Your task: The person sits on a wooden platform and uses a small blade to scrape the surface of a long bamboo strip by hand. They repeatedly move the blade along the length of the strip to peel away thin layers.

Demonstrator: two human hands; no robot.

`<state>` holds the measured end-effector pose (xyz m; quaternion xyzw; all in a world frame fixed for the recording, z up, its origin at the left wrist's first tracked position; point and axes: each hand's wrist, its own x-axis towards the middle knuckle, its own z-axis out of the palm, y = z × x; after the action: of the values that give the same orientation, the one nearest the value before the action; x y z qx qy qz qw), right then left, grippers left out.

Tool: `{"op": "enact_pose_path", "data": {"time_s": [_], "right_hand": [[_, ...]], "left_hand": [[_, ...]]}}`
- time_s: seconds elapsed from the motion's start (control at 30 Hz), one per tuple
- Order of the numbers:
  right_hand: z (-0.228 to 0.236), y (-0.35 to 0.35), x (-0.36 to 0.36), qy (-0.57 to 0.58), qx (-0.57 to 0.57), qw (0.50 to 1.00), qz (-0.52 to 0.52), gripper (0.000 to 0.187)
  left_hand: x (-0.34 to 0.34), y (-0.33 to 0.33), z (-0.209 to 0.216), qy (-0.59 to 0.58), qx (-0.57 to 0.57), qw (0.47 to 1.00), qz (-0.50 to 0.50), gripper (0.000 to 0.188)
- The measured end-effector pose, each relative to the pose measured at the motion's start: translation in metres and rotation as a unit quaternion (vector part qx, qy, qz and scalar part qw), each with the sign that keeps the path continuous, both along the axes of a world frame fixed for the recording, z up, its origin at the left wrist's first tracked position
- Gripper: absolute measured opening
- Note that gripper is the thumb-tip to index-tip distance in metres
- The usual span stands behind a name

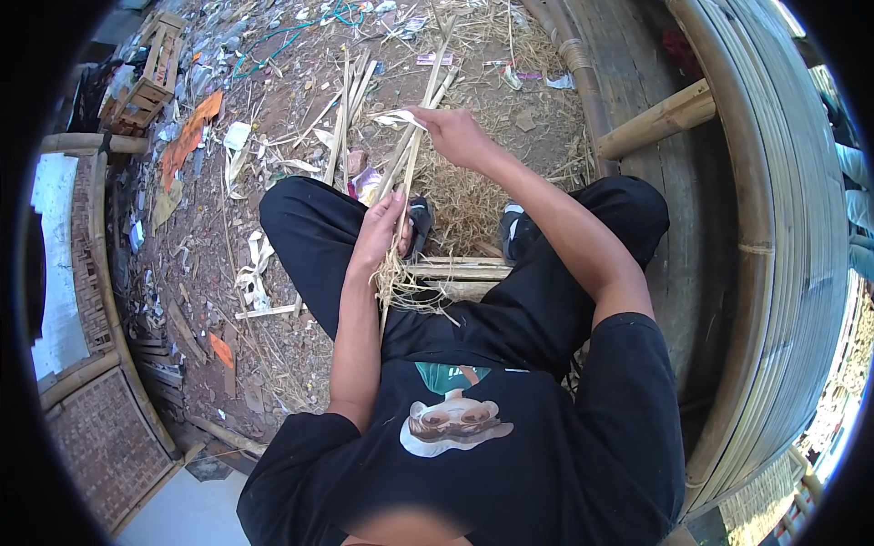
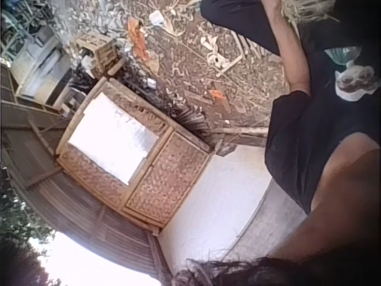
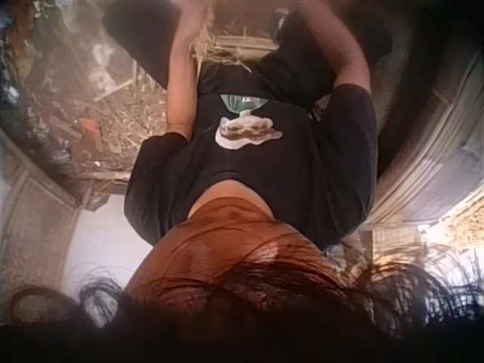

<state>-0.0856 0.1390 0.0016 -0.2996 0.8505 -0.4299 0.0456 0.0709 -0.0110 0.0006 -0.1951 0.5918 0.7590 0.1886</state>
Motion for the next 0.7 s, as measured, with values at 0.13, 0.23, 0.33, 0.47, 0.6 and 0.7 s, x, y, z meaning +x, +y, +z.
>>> {"op": "enact_pose_path", "data": {"time_s": [0.13,0.23,0.33,0.47,0.6,0.7], "right_hand": [[0.011,-0.006,0.006,-0.106,0.011,0.994,0.023,0.037],[0.023,-0.006,0.011,-0.239,-0.006,0.971,0.012,0.034],[0.020,-0.008,0.011,-0.299,-0.041,0.953,-0.001,0.032],[0.029,-0.012,0.015,-0.366,-0.068,0.927,-0.051,0.030],[0.037,-0.007,0.011,-0.386,-0.064,0.918,-0.064,0.028],[0.037,-0.013,0.008,-0.364,-0.074,0.927,-0.054,0.025]], "left_hand": [[0.003,-0.006,-0.003,0.001,0.142,0.990,-0.011,0.033],[-0.001,-0.005,0.007,-0.028,0.248,0.968,-0.033,0.031],[0.001,-0.003,0.009,-0.029,0.333,0.942,-0.024,0.029],[0.001,-0.009,0.004,-0.059,0.373,0.925,-0.041,0.030],[0.006,0.002,0.016,-0.116,0.311,0.943,-0.024,0.029],[0.009,-0.005,0.016,-0.136,0.325,0.935,-0.044,0.033]]}}
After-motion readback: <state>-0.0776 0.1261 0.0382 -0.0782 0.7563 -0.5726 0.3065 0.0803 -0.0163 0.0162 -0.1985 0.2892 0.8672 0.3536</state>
